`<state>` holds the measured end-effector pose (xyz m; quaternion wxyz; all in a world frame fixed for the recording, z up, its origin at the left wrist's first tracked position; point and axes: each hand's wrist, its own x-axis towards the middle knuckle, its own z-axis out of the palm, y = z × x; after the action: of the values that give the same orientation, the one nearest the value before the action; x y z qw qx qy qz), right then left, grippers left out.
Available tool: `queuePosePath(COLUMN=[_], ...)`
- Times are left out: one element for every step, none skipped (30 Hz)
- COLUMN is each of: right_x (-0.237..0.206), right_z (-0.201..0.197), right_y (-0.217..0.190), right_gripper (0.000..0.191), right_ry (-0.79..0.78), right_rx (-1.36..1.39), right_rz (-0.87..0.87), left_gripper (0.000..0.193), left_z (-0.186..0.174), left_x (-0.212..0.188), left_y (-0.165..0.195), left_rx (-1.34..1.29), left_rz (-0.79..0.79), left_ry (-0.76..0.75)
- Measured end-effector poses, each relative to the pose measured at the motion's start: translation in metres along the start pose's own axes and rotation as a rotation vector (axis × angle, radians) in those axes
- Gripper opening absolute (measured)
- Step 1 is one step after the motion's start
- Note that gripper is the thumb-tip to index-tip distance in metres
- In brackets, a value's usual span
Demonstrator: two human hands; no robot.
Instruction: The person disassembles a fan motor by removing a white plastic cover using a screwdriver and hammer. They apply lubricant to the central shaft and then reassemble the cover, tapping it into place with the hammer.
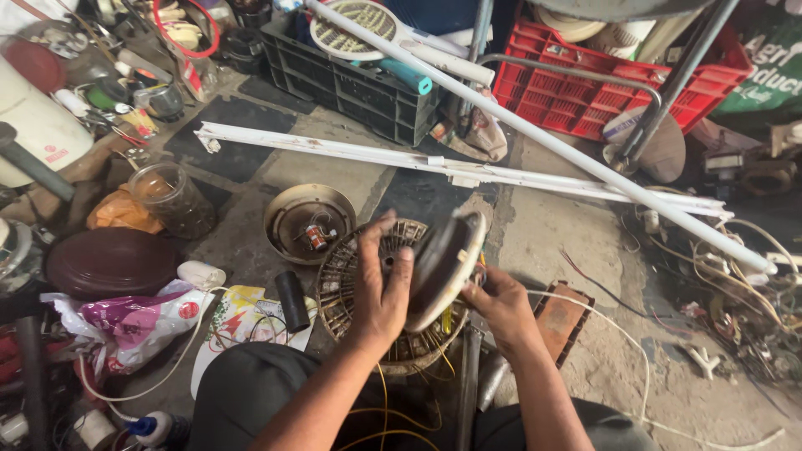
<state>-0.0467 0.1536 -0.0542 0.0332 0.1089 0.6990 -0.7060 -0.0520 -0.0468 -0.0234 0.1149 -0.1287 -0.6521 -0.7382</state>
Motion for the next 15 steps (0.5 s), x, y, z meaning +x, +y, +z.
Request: queuePosePath(right_x=[0.001, 0.001, 0.001, 0.001, 0.000, 0.000, 0.000, 0.001, 0.002, 0.003, 0.004, 0.005, 0.006, 0.008, 0.009], right_z=[-0.001, -0.003, -0.004, -0.005, -0.007, -0.008, -0.008, -0.009, -0.009, -0.009, -0.009, -0.010, -0.009, -0.010, -0.010], right_y=[0.002, 0.004, 0.007, 0.011, 0.014, 0.018, 0.020, 0.023, 0.025, 0.027, 0.029, 0.032, 0.034, 0.038, 0.041], right_gripper=[0.041, 0.038, 0.039, 0.039, 0.040, 0.039, 0.039, 0.039, 0.039, 0.038, 0.038, 0.038, 0.038, 0.038, 0.036], right_ry=[0.012, 0.023, 0.009, 0.000, -0.006, 0.015, 0.038, 0.059, 0.042, 0.024, 0.005, 0.004, 0.000, -0.002, -0.014], right_rx=[-0.016, -0.030, 0.038, 0.105, 0.171, 0.156, 0.140, 0.123, 0.170, 0.215, 0.261, 0.262, 0.264, 0.267, 0.287], right_rz=[0.036, 0.076, 0.058, 0.043, 0.033, 0.065, 0.093, 0.119, 0.096, 0.072, 0.050, 0.036, 0.023, 0.010, -0.015], left_gripper=[0.095, 0.104, 0.112, 0.120, 0.126, 0.132, 0.137, 0.141, 0.144, 0.148, 0.148, 0.148, 0.149, 0.147, 0.145], left_z=[-0.004, -0.008, -0.010, -0.011, -0.011, -0.010, -0.010, -0.010, -0.010, -0.010, -0.010, -0.010, -0.009, -0.009, -0.008], left_x=[0.003, 0.004, 0.003, 0.003, 0.002, 0.001, 0.001, 0.001, 0.001, 0.002, 0.002, 0.003, 0.003, 0.003, 0.002], left_y=[-0.005, -0.010, -0.015, -0.019, -0.022, -0.025, -0.027, -0.028, -0.029, -0.028, -0.028, -0.027, -0.025, -0.025, -0.024], left_rx=[-0.065, -0.002, 0.057, 0.114, 0.087, 0.060, 0.032, 0.041, 0.050, 0.059, 0.068, 0.079, 0.093, 0.086, 0.077], left_rz=[-0.145, -0.213, -0.284, -0.358, -0.384, -0.411, -0.433, -0.446, -0.456, -0.467, -0.471, -0.474, -0.476, -0.470, -0.463], left_ry=[-0.005, -0.065, -0.128, -0.195, -0.204, -0.216, -0.229, -0.263, -0.295, -0.325, -0.310, -0.294, -0.277, -0.252, -0.229])
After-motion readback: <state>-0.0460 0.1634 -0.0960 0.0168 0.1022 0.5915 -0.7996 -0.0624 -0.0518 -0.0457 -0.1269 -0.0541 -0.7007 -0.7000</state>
